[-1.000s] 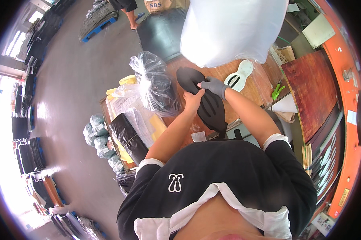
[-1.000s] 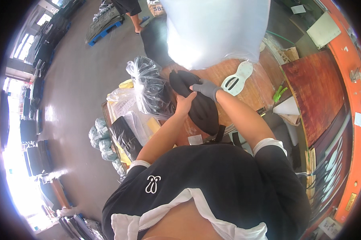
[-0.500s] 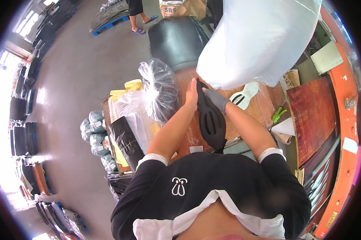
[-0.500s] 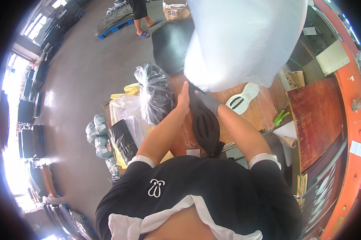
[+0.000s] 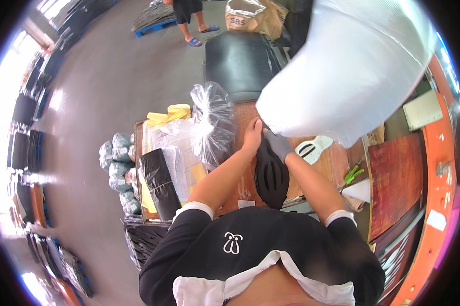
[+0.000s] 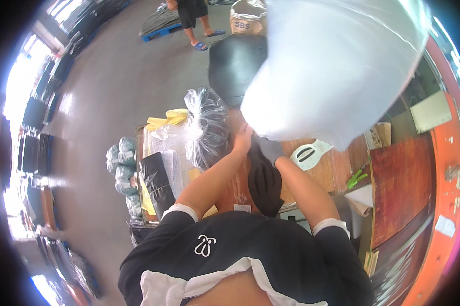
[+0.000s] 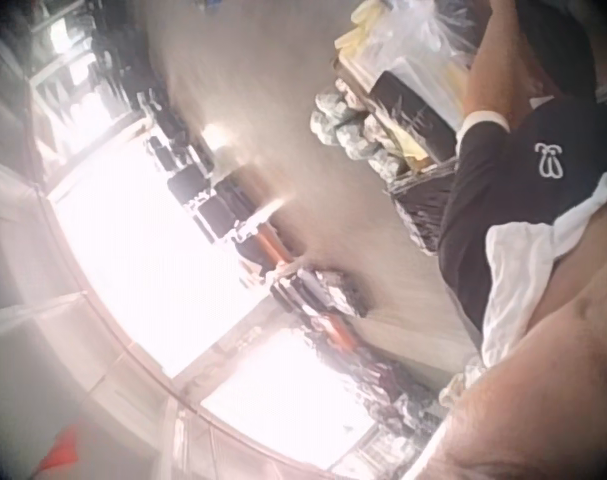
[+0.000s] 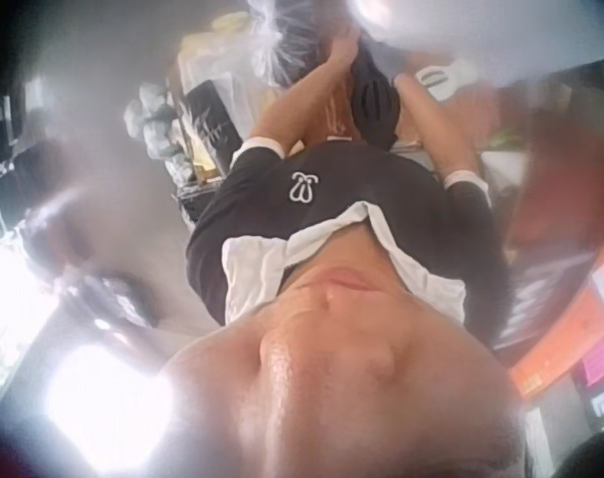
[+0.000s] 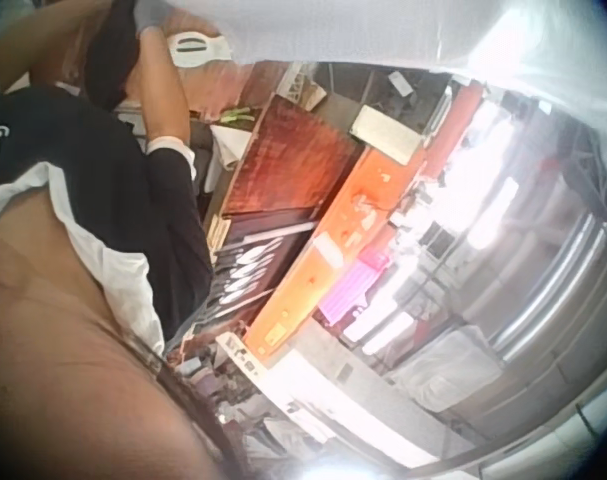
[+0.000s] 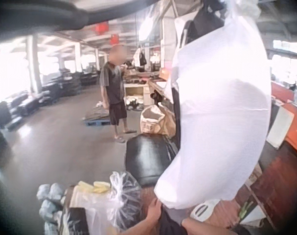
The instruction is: The person gathers black shoe insole parts on a wooden table, aligns them into a neat stack, and places the stack into a clear plastic bag. They then seal the bag and set it aside on the table.
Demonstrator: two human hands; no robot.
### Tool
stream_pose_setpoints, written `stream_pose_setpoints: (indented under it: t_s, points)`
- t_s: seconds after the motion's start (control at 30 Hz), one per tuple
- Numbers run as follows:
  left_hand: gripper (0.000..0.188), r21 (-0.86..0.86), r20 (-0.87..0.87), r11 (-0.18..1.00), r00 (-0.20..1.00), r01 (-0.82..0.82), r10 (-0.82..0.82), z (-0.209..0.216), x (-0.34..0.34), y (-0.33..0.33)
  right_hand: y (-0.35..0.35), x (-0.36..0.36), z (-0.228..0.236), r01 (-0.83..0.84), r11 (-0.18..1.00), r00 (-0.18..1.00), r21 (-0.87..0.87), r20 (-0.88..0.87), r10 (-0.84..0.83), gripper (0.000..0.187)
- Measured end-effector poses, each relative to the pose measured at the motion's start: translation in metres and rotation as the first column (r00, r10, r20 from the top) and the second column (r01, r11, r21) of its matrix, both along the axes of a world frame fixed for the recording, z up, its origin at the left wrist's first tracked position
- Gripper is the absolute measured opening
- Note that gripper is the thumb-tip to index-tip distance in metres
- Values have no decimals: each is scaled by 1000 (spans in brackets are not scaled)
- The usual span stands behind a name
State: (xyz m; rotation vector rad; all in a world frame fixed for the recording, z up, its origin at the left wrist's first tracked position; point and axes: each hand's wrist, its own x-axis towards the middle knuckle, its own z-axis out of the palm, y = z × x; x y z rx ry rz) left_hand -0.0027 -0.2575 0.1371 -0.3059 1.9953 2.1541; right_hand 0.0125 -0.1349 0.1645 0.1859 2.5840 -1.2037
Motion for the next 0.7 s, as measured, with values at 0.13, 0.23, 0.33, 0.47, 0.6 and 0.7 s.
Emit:
stream_pose_setpoints:
  t_s: [0.13, 0.23, 0.33, 0.47, 0.6, 0.7]
  points:
    - [40, -4, -262, 996, 961, -87, 83, -29, -6, 9, -3, 7, 8, 2, 1000, 998, -9, -68, -2, 70]
    - [37, 3, -273, 980, 943, -198, 191, -33, -7, 14, 3, 4, 11, 84, 996, 996, -33, 16, -83, 81]
    - [34, 54, -246, 966, 934, -254, 259, -20, 1, 13, 7, -1, 10, 97, 990, 992, -106, 89, -88, 64]
    - [31, -53, -266, 967, 937, -249, 226, 1, 11, 11, 2, 2, 6, -7, 985, 988, -172, -152, -20, 38]
    - [31, -44, -261, 976, 946, -212, 194, 5, 15, 6, -2, 11, 5, 107, 875, 986, -473, -61, -154, 34]
    - [36, -46, -163, 977, 966, -210, 200, 1, 12, 6, 0, 9, 5, 28, 928, 970, -372, -215, -115, 35]
